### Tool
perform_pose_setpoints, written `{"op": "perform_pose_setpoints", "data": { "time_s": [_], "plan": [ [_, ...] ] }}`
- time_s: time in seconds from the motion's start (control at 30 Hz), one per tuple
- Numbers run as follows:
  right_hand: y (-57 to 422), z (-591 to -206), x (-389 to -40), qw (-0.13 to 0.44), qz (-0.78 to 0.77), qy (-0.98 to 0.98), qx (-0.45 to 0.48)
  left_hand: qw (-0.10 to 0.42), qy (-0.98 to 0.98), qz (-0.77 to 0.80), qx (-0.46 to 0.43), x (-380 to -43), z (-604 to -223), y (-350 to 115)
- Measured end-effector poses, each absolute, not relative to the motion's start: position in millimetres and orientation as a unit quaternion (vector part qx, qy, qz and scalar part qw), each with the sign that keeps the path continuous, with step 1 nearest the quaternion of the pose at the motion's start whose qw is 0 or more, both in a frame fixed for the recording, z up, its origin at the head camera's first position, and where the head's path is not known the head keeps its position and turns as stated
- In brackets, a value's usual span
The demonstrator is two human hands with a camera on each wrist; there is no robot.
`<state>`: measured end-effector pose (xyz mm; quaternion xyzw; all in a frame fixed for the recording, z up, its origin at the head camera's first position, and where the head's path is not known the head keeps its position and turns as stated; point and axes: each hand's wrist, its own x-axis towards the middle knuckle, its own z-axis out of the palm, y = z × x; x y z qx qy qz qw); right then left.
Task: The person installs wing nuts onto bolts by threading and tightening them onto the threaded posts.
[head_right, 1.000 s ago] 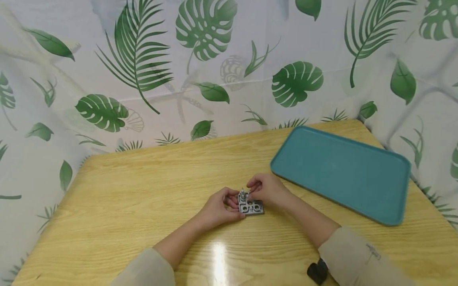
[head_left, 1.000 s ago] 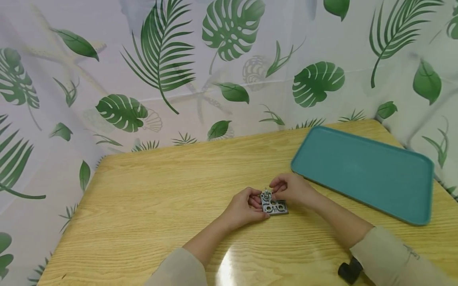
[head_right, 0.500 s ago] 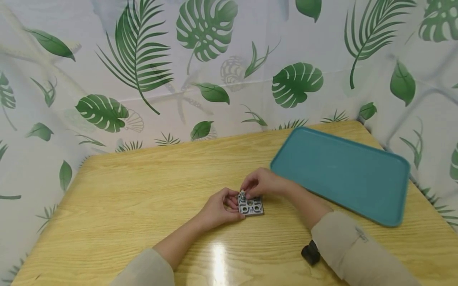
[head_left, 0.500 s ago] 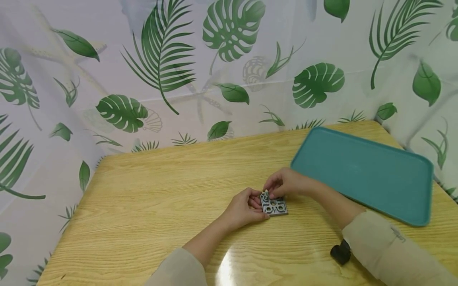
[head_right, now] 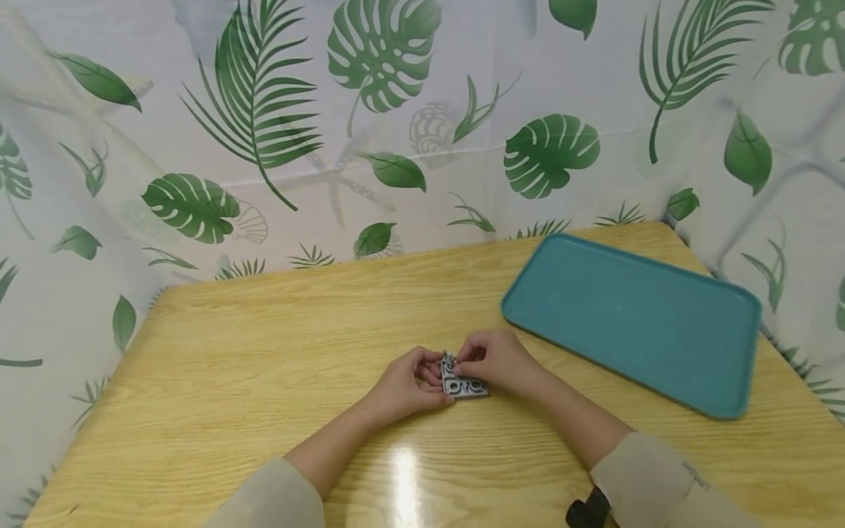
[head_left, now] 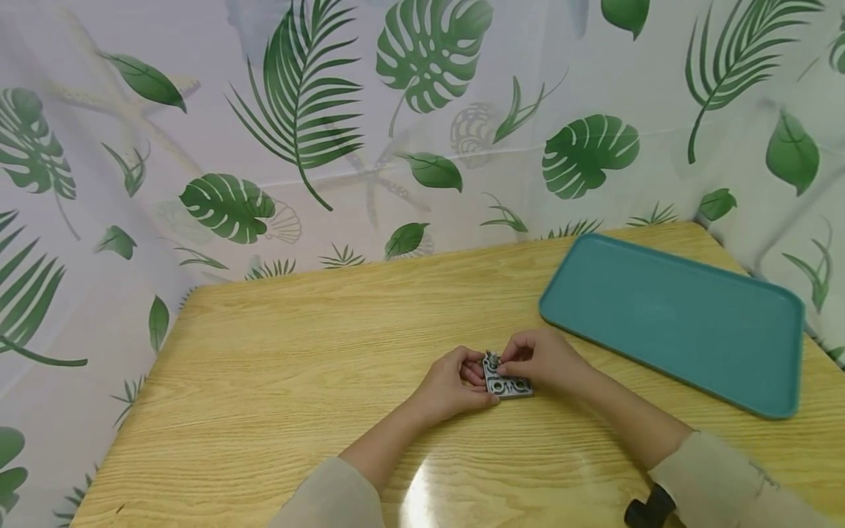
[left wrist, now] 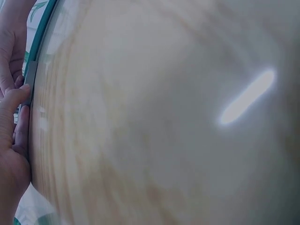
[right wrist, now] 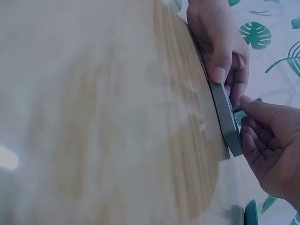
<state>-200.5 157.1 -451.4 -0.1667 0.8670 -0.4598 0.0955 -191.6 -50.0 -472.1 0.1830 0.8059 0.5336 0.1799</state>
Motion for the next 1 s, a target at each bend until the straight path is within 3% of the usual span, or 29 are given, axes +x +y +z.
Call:
{"op": "perform_pose_setpoints", "data": {
  "time_s": [0.27, 0.5, 0.77, 1.0],
  "plan": [
    [152.7, -449.4, -192.8, 0.08, -0.462, 0.869, -0.158, 0.177, 0.807, 0.533, 0.183, -191.3, -472.0, -50.1],
    [163.2, -447.7, -212.5, 0.123, -0.45, 0.863, -0.192, 0.181, 0.804, 0.535, 0.185, -191.8, -472.5, -50.7],
    [165.3, -444.8, -245.6, 0.225, -0.437, 0.818, -0.298, 0.193, 0.801, 0.538, 0.178, -190.9, -471.9, -52.3],
    [167.9, -448.3, -246.5, 0.217, -0.454, 0.813, -0.292, 0.19, 0.803, 0.535, 0.183, -192.4, -473.4, -51.9]
  ]
}}
